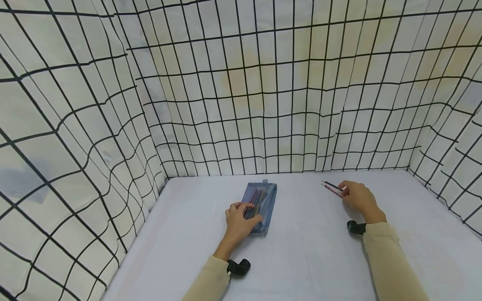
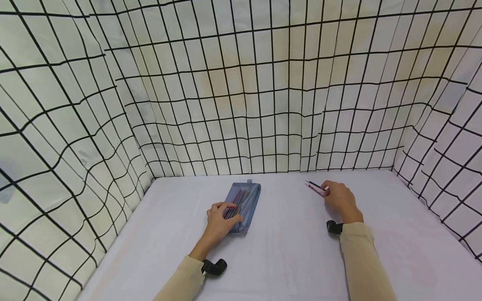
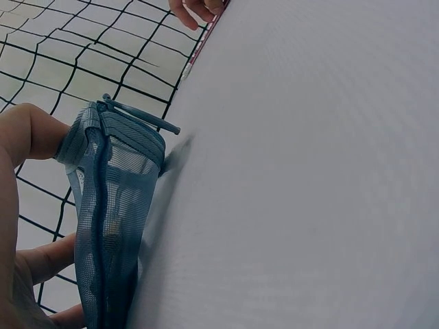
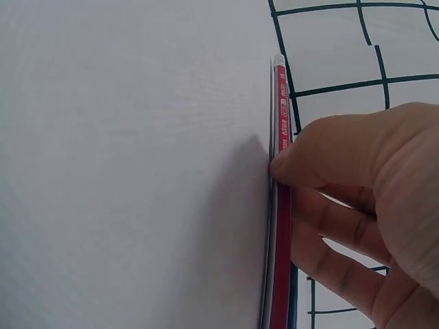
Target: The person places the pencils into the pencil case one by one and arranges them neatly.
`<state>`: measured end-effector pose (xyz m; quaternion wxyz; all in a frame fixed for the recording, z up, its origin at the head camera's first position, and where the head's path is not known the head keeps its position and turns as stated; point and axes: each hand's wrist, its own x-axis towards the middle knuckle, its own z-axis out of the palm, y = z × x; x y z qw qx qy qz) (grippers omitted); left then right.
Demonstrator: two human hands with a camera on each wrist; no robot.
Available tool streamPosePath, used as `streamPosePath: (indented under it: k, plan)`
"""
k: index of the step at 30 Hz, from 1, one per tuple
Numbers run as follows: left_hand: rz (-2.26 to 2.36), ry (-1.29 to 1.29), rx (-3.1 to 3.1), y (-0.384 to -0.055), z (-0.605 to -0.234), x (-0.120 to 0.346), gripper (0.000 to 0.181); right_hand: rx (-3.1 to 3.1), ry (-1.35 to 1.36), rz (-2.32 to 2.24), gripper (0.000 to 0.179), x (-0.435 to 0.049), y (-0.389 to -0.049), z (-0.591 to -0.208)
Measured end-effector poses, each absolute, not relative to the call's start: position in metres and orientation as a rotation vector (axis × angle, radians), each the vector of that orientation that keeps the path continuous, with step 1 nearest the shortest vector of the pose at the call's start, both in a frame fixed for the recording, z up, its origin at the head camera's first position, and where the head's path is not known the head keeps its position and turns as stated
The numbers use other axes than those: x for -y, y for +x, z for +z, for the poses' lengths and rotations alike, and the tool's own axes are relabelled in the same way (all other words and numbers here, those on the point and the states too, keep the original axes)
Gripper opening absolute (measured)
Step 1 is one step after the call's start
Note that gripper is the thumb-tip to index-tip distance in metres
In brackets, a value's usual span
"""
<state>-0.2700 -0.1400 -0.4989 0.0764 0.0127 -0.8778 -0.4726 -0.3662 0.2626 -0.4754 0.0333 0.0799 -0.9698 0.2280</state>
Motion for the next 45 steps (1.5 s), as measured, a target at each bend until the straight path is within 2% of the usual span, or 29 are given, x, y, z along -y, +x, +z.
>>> streamPosePath:
  k: [28, 45]
  plan:
    - [-1.397, 0.032, 2.655, -0.269, -0.5, 0.141, 0.048, 2.969, 0.22, 0.838, 0.042, -0.248, -0.364, -0.457]
    - [-1.414, 0.029, 2.645, -0.27, -0.498, 0.14, 0.047, 2.863, 0.219, 1.094, 0.044, -0.238, -0.362, -0.448]
